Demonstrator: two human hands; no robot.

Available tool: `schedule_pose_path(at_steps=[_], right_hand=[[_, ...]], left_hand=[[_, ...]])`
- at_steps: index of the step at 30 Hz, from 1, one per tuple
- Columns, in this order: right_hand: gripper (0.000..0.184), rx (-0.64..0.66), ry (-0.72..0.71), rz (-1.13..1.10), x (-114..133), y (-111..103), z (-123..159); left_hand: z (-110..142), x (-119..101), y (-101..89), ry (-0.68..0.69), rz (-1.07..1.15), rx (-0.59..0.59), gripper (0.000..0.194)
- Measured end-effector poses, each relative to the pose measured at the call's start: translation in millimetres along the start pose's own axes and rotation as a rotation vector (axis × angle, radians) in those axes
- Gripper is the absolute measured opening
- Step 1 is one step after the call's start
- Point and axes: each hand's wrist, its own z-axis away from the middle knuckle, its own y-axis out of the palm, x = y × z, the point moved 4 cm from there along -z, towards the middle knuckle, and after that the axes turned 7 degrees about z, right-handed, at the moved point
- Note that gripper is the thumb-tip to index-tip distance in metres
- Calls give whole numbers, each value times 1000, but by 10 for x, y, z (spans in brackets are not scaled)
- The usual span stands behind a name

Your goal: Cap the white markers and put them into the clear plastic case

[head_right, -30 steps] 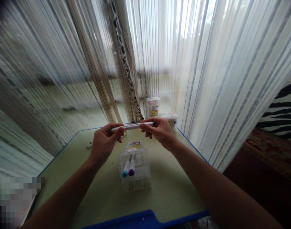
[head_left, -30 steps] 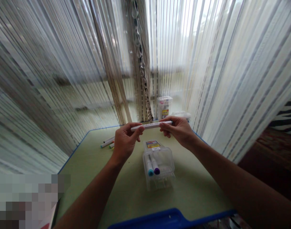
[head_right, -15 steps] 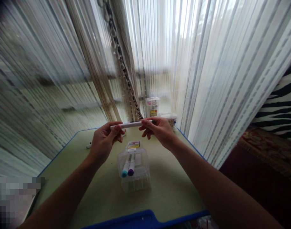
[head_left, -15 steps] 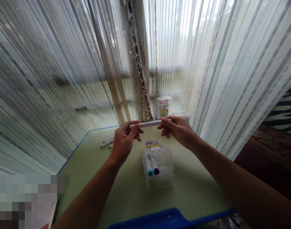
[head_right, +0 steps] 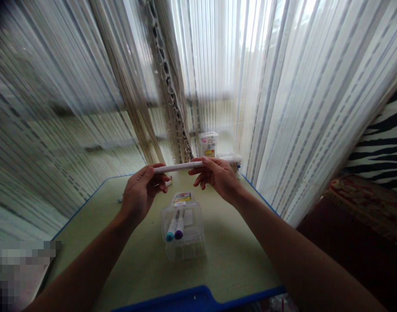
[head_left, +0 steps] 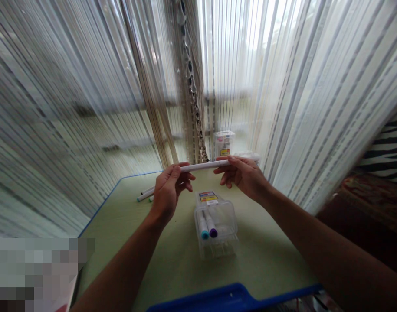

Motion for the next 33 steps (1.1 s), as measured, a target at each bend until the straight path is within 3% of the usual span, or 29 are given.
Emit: schedule_pose_path(at_steps=[9, 16, 21, 33], right_hand=[[31, 0, 19, -41, -19, -16, -19], [40, -70, -60, 39, -47, -46, -44], [35, -110, -115, 134, -42, -41, -34], [34, -65, -81, 75, -27, -13, -26]], left_hand=[[0, 3, -10, 10, -9, -3, 30], [-4, 0, -36, 96, -232, -27, 30], [11, 5, -30, 111, -329, -21, 32], [-22, 12, -57, 84, -225, -43, 31]])
